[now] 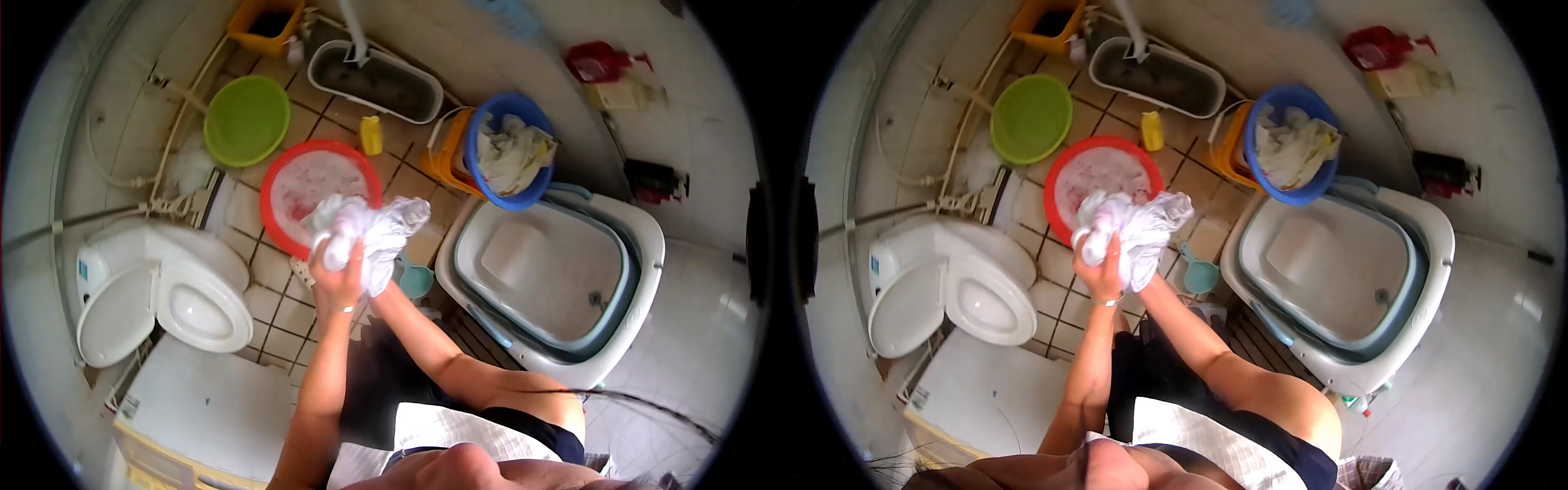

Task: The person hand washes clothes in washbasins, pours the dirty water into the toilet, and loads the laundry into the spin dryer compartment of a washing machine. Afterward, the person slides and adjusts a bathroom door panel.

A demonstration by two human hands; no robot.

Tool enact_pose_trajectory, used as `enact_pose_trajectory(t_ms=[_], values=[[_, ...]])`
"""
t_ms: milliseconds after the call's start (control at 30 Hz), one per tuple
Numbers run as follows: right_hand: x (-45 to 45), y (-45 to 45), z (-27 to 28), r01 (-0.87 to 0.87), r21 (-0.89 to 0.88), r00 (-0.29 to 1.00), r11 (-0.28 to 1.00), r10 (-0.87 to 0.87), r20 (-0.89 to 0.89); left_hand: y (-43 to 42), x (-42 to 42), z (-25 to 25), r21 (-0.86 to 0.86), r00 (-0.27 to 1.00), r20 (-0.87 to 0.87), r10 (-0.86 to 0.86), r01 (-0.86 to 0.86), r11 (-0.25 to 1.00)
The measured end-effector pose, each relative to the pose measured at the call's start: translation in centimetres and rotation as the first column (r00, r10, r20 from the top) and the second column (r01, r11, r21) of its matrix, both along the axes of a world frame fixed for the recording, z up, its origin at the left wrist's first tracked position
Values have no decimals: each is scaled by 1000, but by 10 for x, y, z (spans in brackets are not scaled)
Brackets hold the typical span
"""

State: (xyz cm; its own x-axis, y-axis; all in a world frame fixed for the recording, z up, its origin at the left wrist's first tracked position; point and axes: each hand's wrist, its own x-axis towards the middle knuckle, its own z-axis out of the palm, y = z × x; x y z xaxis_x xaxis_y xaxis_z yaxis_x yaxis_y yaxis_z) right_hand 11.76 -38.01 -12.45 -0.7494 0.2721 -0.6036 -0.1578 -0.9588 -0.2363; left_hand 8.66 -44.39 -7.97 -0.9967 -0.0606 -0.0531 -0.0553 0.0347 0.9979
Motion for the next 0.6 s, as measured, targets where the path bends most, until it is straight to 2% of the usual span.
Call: enact_pose_trajectory(t_ms=[33,133,233,267,333,400,467,533,600], values=[[-3,3,4,14,-8,1000,1000,-15,-11,1,2,9,15,997,74,10,-11,1000],[-10,6,21,44,-27,999,999,-45,-28,10,3,15,-113,998,-58,35,-41,993],[-14,28,41,70,-17,996,997,-71,-56,34,10,35,-242,996,-79,-34,14,970],[-13,41,50,81,-10,994,997,-81,-68,50,12,48,-241,996,-68,-61,43,969],[-12,78,74,112,27,988,993,-109,-105,90,15,72,-130,985,-132,-107,90,987],[-9,120,99,142,75,982,987,-131,-139,129,20,104,-206,976,-151,-156,123,971],[-4,167,123,181,131,971,975,-156,-181,177,17,124,31,941,-235,-243,257,966],[-1,216,145,223,187,957,957,-178,-228,225,12,158,37,915,-300,-269,293,955],[2,262,160,267,235,940,934,-198,-279,267,11,178,-34,868,-289,-404,413,910]])
